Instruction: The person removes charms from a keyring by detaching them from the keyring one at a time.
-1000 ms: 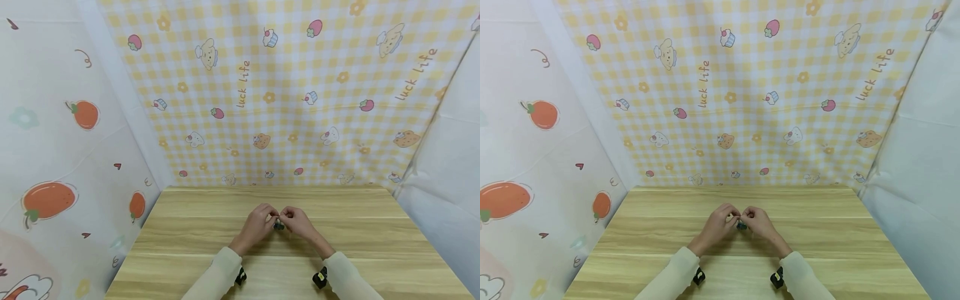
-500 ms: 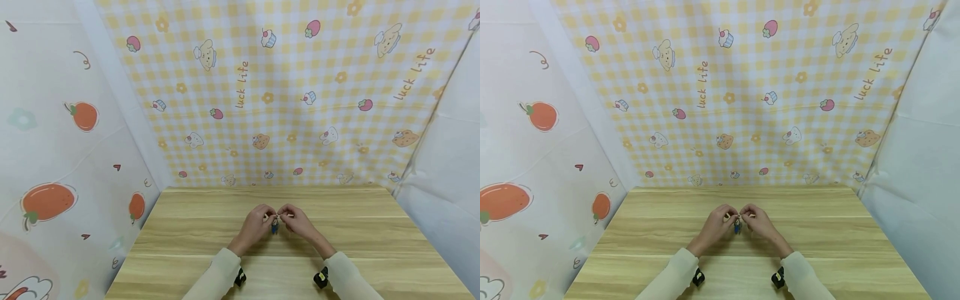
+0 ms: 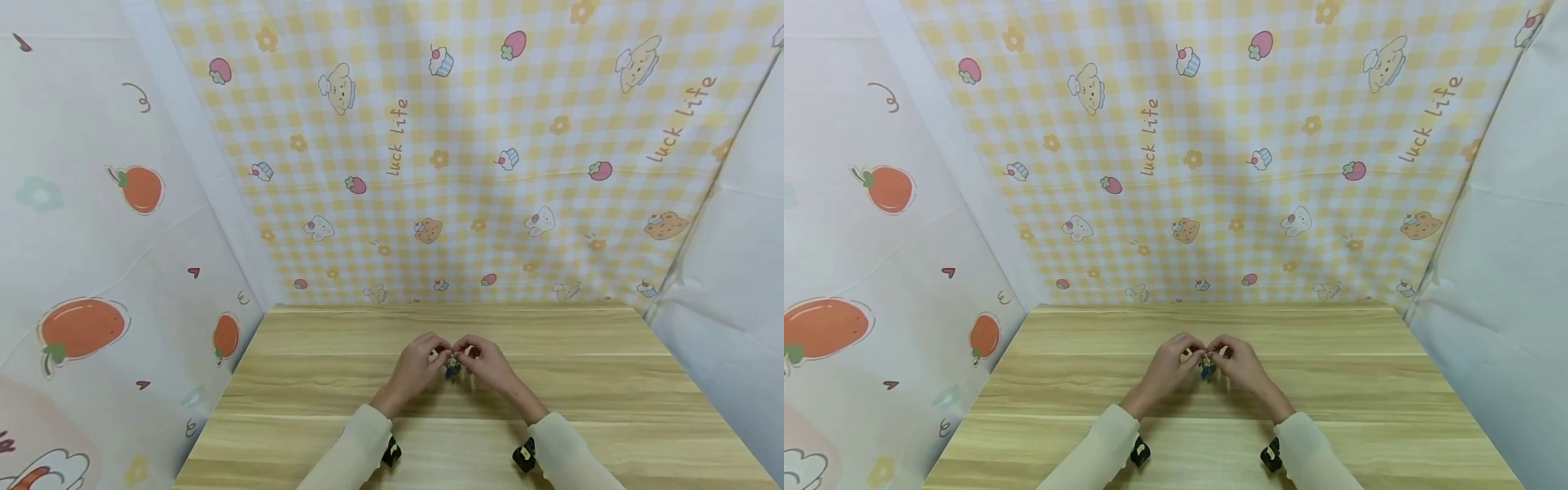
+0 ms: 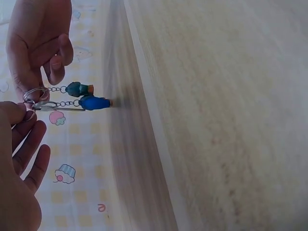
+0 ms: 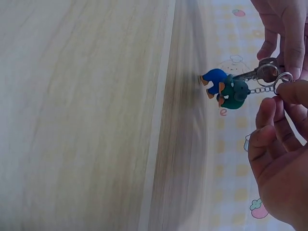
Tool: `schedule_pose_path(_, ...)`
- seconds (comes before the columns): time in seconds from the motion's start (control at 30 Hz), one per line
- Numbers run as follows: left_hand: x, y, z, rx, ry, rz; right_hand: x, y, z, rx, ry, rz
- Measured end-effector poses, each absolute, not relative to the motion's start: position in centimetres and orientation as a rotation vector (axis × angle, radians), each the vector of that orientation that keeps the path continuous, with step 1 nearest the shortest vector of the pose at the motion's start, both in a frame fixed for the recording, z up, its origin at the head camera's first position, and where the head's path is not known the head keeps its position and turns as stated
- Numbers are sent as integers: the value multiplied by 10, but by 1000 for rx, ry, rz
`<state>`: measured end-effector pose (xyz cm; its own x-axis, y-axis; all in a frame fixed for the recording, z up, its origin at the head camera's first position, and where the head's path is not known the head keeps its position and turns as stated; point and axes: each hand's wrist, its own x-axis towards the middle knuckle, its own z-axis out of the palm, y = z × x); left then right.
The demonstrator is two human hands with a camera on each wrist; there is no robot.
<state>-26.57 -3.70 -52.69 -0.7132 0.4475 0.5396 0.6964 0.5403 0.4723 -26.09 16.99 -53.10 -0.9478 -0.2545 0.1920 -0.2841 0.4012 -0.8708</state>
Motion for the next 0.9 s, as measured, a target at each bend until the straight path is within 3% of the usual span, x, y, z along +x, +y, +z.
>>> schedule_pose_path(0.4,-265,-38,-523,-937,-2465,-976,-261,167,-528,295,-2619,1674)
schedule_pose_path(0.9,-267,-39,-527,-913,-2425,-1033,-260,168,-527,486,-2585,1685)
